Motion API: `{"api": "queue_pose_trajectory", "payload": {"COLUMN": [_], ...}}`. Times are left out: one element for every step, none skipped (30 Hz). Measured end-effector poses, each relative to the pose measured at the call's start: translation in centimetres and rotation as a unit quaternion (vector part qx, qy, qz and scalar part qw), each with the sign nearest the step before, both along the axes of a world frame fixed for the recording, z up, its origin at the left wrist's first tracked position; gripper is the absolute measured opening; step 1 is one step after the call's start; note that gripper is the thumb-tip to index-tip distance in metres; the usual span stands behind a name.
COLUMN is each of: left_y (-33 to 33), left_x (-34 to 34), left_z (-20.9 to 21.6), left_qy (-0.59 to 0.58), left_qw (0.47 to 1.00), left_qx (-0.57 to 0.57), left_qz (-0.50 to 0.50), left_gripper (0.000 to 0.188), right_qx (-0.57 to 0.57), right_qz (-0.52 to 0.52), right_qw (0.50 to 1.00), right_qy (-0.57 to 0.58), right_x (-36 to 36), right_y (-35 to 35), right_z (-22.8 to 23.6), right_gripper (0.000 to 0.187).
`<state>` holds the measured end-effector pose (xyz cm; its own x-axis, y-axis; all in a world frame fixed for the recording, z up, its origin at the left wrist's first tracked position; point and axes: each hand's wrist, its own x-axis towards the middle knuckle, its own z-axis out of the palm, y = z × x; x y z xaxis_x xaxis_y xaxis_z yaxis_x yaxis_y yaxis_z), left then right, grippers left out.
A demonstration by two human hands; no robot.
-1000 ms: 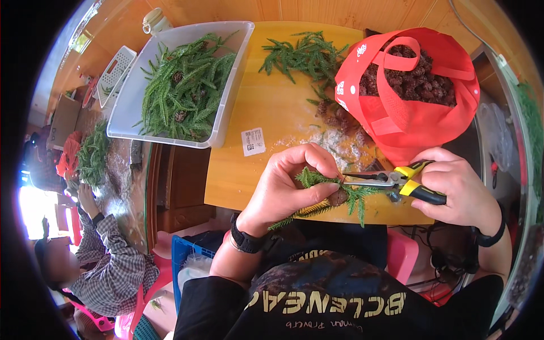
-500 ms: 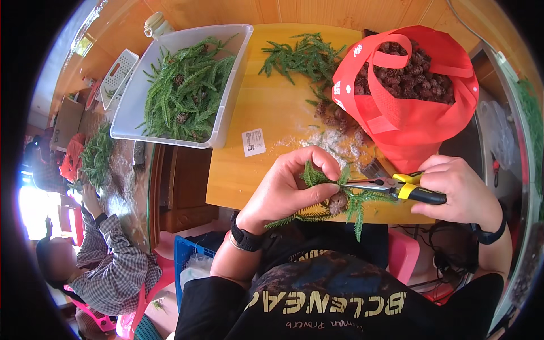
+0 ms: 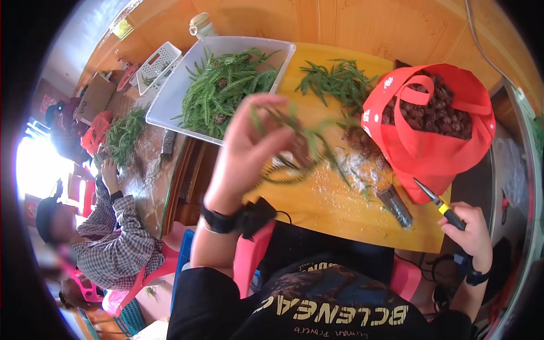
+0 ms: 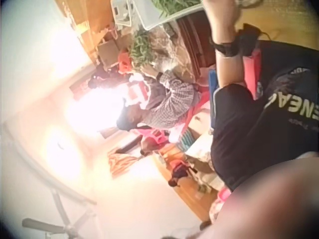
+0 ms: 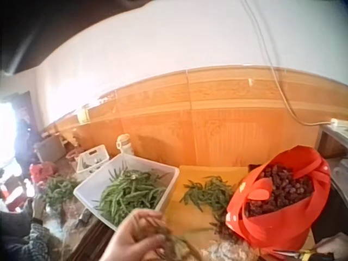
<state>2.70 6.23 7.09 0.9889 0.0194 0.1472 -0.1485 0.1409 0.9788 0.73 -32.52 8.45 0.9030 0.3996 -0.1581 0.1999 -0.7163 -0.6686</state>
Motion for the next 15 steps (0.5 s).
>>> {"api": "queue_pose_trajectory", "payload": {"left_y": [1.5,2.2,3.4,5.2,7.4,8.9,10.0,11.3,12.0,12.4,13.0,14.2,15.2,16.1,16.7], "left_x": [0.7,1.2,1.9,2.5,3.3,4.1,4.8,5.7,7.0,8.0,9.0,9.5,10.1,10.7,11.2], "left_z": [0.3,1.3,1.7,2.4,2.9,3.5,4.0,4.0,3.9,3.9,3.9,4.3,4.5,4.8,5.1], "left_qy": [-0.024,-0.042,-0.042,-0.042,-0.052,-0.045,-0.039,-0.037,-0.038,-0.035,-0.033,-0.027,-0.027,-0.032,-0.037], "left_qw": [0.999,0.997,0.993,0.986,0.981,0.981,0.979,0.979,0.979,0.981,0.983,0.986,0.986,0.985,0.984], "left_qx": [0.026,0.014,0.039,0.065,0.111,0.116,0.121,0.1,0.098,0.073,0.048,0.068,0.067,0.074,0.081], "left_qz": [0.02,0.056,0.101,0.149,0.147,0.152,0.157,0.175,0.173,0.174,0.176,0.148,0.149,0.153,0.157], "left_gripper": [0.04,0.036,0.035,0.034,0.033,0.034,0.034,0.035,0.035,0.035,0.035,0.033,0.033,0.032,0.031], "right_qx": [-0.016,-0.032,-0.031,-0.084,-0.134,-0.134,-0.139,-0.145,-0.147,-0.152,-0.158,-0.156,-0.154,-0.153,-0.152], "right_qz": [-0.017,-0.033,-0.032,-0.03,-0.035,-0.034,-0.034,-0.034,-0.036,-0.041,-0.046,-0.043,-0.039,-0.035,-0.035], "right_qw": [1.0,0.999,0.999,0.996,0.99,0.99,0.99,0.989,0.988,0.987,0.986,0.987,0.987,0.988,0.988], "right_qy": [0.002,-0.018,-0.018,-0.013,-0.014,-0.014,-0.016,-0.017,-0.018,-0.012,-0.006,-0.007,-0.01,-0.014,-0.014], "right_x": [-0.2,-0.4,-0.5,-0.5,-0.9,-0.9,-0.8,-0.7,-0.7,-0.6,-0.6,-0.6,-0.6,-0.7,-0.8], "right_y": [-0.7,-1.5,-1.9,-2.1,-2.8,-2.9,-3.1,-3.1,-3.1,-3.1,-3.2,-3.2,-3.1,-3.0,-3.0], "right_z": [-0.8,-1.9,-2.1,-2.1,-2.1,-2.3,-2.6,-2.8,-3.0,-3.1,-3.2,-3.3,-3.3,-3.2,-3.2], "right_gripper": [0.015,0.016,0.016,0.018,0.021,0.021,0.022,0.023,0.023,0.024,0.025,0.025,0.025,0.026,0.026]}}
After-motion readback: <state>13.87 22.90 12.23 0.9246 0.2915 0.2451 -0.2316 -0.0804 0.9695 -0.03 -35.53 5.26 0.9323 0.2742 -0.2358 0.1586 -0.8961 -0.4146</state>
